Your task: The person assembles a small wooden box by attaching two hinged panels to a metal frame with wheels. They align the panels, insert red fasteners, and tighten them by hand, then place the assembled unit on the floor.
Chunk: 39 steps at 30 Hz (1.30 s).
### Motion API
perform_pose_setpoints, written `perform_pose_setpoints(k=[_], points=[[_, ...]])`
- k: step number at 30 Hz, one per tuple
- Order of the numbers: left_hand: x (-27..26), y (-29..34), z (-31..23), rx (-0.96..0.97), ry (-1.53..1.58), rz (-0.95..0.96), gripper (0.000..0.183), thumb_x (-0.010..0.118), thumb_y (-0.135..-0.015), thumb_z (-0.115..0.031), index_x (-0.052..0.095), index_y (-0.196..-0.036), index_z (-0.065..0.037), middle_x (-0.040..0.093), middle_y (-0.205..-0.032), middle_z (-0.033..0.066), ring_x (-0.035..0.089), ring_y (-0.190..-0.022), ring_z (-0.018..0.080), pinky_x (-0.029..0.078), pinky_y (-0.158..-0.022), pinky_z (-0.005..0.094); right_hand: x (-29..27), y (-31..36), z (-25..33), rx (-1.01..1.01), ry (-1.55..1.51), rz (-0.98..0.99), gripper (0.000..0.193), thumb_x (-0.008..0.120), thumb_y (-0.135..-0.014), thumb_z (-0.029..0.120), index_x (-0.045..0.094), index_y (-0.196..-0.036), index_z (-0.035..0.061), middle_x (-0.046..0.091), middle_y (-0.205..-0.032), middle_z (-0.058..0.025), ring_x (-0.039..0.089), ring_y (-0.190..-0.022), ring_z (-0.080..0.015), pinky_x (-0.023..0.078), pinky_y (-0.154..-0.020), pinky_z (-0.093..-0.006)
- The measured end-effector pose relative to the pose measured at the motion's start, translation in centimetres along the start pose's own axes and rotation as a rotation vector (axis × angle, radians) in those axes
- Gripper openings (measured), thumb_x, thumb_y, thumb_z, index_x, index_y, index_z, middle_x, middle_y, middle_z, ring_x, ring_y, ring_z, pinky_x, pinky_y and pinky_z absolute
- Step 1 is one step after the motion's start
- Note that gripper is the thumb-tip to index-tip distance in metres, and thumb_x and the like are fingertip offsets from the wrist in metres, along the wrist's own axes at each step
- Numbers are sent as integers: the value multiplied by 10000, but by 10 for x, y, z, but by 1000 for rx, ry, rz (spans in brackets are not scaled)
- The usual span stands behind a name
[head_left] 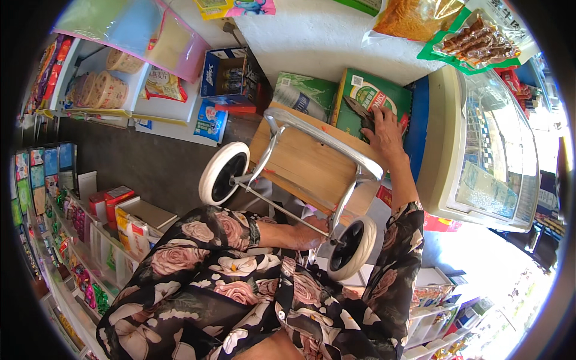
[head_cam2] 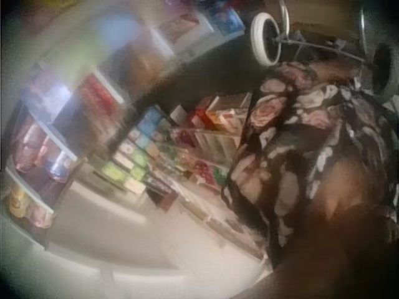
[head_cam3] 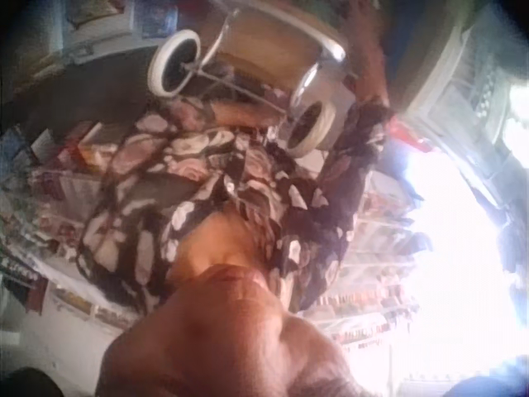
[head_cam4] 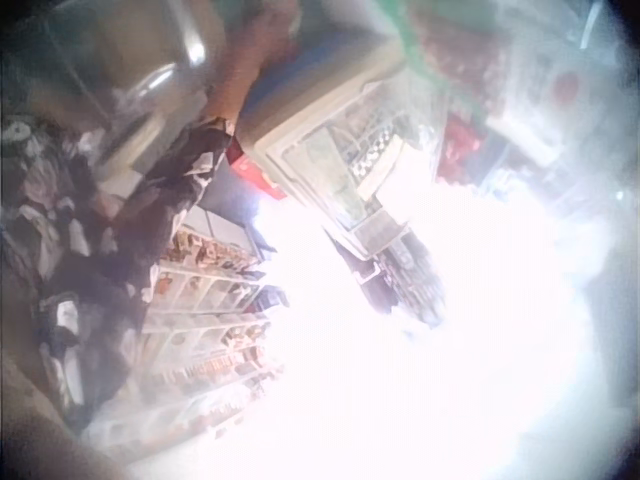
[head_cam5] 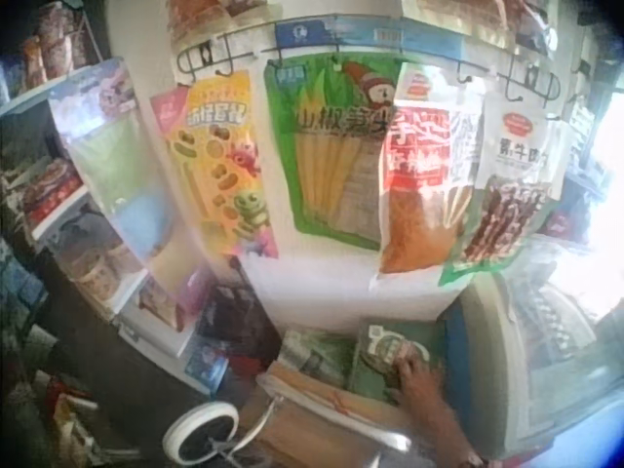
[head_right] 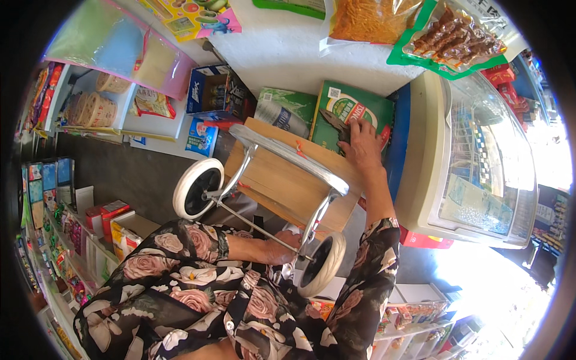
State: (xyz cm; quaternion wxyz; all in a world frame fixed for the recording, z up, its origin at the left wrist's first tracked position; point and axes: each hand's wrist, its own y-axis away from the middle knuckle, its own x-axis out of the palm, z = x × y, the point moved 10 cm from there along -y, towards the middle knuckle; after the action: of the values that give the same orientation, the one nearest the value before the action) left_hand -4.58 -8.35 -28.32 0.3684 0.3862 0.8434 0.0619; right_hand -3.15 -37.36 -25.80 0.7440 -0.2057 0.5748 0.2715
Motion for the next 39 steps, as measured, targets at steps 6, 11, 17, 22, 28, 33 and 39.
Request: perform_pose_setpoints(k=[6,11,17,22,28,33,39], points=[[-3,4,8,61,189,-155,331,619,-668,-137,587,-977,-21,594,-943,209,598,-811,418,494,-696,493,18,-14,-9,-42,-51,17,531,743,-680,236,488,-1072,-15,510,-1083,-215,529,-997,-380,489,-780,-467],[2,3,26,-58,221,-220,198,627,-702,-200,604,-839,-59,607,-747,183,609,-753,391,479,-670,496,-5,-32,-23,246,-376,61,388,680,-652,219,584,-925,-40,635,-893,-241,625,-865,-373,499,-786,-432],[0,-1,18,50,150,-144,226,593,-775,-257,589,-904,-71,623,-814,197,612,-780,398,487,-668,489,-91,-14,8,395,-624,-57,582,707,-652,273,553,-1082,-88,649,-949,-237,638,-920,-334,489,-822,-366],[-9,-3,14,53,136,-162,224,592,-782,-279,592,-886,-80,625,-784,195,607,-780,404,481,-662,487,-173,56,19,450,-446,-340,555,700,-669,247,557,-1120,-42,601,-1045,-234,585,-986,-356,461,-879,-394],[0,-12,20,-66,101,-128,200,586,-789,-271,605,-847,-81,631,-758,174,619,-746,382,480,-624,485,-221,105,-68,852,-168,-571,548,671,-692,257,528,-1130,-39,550,-1074,-231,523,-1051,-374,431,-898,-432],[2,-16,19,20,121,-187,204,585,-782,-231,590,-885,-55,620,-768,186,620,-715,379,485,-587,475,-213,111,-121,998,-93,-502,549,649,-689,262,539,-1137,-36,545,-1117,-223,490,-1108,-374,409,-936,-448],[17,-15,25,61,60,-168,355,621,-742,-213,554,-1026,-11,614,-866,197,623,-748,381,505,-631,467,-202,115,-140,972,-147,-431,483,626,-685,246,589,-1060,-58,540,-1114,-268,485,-1097,-401,405,-944,-468]])
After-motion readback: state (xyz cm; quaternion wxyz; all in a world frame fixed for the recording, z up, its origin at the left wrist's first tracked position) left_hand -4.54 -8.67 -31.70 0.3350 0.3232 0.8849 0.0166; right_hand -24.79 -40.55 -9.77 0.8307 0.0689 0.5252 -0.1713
